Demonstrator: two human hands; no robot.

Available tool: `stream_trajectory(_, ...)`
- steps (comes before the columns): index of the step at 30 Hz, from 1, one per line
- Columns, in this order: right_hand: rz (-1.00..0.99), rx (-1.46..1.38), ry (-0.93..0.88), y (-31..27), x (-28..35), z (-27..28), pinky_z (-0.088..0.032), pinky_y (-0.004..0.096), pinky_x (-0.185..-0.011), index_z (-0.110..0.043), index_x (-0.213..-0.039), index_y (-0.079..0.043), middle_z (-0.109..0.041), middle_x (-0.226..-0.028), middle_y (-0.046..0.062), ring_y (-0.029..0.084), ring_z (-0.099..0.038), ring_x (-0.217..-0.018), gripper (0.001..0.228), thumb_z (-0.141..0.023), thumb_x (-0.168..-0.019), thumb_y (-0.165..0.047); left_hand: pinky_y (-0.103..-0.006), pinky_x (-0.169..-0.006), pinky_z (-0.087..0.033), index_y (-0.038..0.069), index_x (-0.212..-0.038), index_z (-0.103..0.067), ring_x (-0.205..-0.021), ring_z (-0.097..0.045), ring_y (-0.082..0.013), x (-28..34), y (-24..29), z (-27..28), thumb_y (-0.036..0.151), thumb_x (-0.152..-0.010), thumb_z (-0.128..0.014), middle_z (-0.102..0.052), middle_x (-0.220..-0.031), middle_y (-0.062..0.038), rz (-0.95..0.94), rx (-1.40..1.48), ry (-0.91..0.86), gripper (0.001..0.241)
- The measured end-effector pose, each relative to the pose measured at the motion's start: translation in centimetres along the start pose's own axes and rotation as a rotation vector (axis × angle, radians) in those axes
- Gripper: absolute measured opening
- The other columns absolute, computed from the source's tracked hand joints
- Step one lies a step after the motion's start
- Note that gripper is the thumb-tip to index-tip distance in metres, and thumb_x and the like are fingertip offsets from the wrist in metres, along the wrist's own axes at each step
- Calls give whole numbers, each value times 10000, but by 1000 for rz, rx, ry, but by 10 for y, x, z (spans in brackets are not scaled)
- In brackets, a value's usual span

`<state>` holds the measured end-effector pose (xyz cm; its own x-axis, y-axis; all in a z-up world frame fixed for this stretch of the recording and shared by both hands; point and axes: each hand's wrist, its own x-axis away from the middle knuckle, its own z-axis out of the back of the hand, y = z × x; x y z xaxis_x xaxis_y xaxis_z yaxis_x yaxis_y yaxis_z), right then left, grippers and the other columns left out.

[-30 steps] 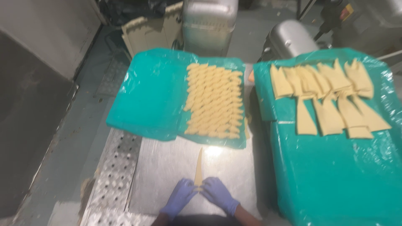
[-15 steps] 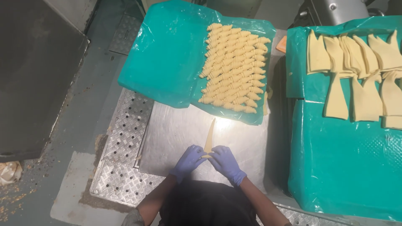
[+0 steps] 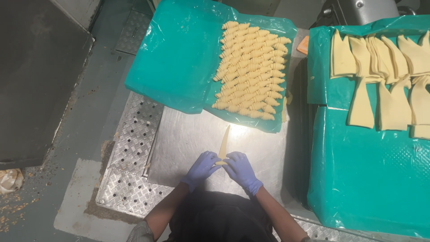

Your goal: Rolling triangular pieces of dough into croissants and placing them on a tray.

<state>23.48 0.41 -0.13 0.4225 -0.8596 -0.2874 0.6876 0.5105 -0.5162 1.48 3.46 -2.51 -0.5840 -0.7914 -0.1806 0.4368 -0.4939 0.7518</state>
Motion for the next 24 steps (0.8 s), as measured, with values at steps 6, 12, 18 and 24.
stream_trajectory(6, -36, -5, 7, 1, -3, 1, -437, 434, -940, -695, -1092, -96, -636, -1111, 81, 291, -573, -1062, 253, -736, -881, -230, -415, -944, -445, 57, -1179, -684, -1055, -564, -295, -10, 5, 5, 225, -905, -711, -624, -1115, -108, -25, -38, -18, 323)
stream_trajectory(12, -117, 2, 14, -7, -9, 13, -425, 443, -978, -666, -1173, -110, -628, -1095, 92, 305, -567, -1087, 320, -738, -884, -226, -417, -949, -440, 68, -1308, -667, -1035, -578, -285, -21, 21, 5, 188, -923, -681, -650, -1106, -88, 6, -68, -34, 403)
stream_trajectory(18, -347, -470, 156, -43, -34, 51, -413, 414, -1043, -395, -1455, -46, -544, -1272, 120, 271, -517, -1209, 720, -755, -860, -232, -310, -918, -520, 52, -1268, -694, -984, -647, -168, -40, 76, 37, 225, -953, -688, -722, -1057, -46, 508, 566, 70, 360)
stream_trajectory(24, -542, -825, -27, -14, -40, 72, -425, 323, -1078, -340, -1599, -83, -581, -1098, 13, 143, -575, -1102, 773, -697, -920, -173, -264, -936, -530, -41, -1309, -661, -1030, -669, -134, -51, 101, 48, 225, -991, -628, -738, -1122, -68, 820, 1065, 161, 415)
